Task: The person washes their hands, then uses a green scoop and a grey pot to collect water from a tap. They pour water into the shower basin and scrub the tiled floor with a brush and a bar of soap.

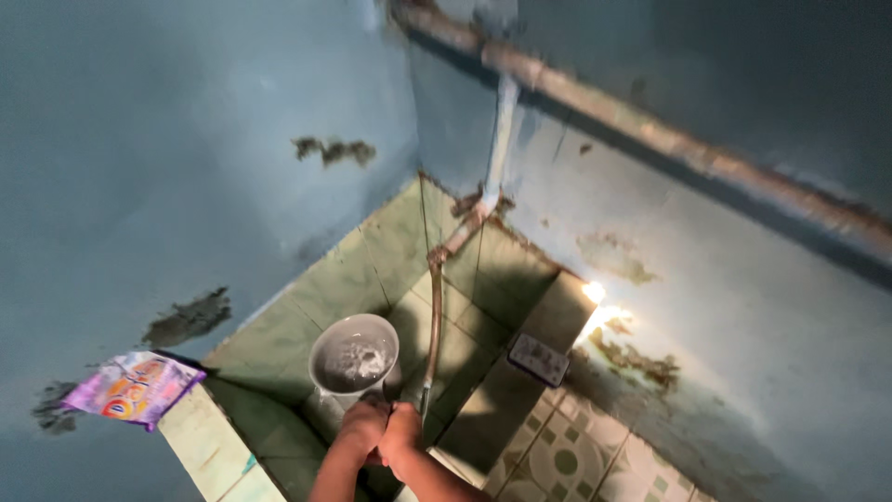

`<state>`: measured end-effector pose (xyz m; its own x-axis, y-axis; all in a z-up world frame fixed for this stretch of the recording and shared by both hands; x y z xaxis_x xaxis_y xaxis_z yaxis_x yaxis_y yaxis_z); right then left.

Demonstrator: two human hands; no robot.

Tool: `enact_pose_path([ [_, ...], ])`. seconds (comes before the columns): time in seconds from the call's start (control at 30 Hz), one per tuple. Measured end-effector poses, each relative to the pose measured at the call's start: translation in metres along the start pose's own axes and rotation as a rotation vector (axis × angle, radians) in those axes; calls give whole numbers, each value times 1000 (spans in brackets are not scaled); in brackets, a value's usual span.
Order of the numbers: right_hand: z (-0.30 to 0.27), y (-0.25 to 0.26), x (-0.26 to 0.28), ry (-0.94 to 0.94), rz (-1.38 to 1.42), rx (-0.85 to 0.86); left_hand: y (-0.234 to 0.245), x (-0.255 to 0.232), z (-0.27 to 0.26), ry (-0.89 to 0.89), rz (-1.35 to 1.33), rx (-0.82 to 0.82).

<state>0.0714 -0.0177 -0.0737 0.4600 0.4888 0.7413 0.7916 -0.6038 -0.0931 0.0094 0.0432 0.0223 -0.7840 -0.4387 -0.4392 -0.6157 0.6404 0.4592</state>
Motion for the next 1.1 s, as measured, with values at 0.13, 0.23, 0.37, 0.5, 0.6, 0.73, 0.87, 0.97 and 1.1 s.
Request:
enact_pose_path([
  [0.13,-31,9,78,67,40,20,18,-48,-30,-69,-93,37],
  [0.23,-46,32,137,114,153,78,14,-92,-50,-137,-111,59],
  [0.37,-57,72,198,117,226,94,-1,-155,-79,-153,-100,76],
  [0.5,-55,117,240,236,237,235,-24,-207,-108,-155,-133,111],
  [0.6,-39,148,255,279,123,252,-40,-233,-125,-224,-192,93],
  [0.73,1,181,257,161,205,278,-62,-263,-132,-174,-325,37],
  [0.87,48,210,248,55,342,353,-82,-287,-124,-138,-353,-24],
  [0.97,82,219,248,78,380,478,-95,-302,-110,-150,-310,-62],
  [1.1,114,217,252,108,372,602,-98,-329,-89,-354,101,-294],
])
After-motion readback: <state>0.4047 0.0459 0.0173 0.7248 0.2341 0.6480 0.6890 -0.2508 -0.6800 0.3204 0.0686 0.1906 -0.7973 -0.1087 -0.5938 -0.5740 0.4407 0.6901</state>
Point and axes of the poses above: each hand's wrist, its own z-axis towards the middle knuckle, its own y-axis out of the back of the hand, x = y × z, the point moved 4 cm from there along z, towards the middle knuckle, and after that the axes turned 3 degrees about y, right-handed, at the moved point
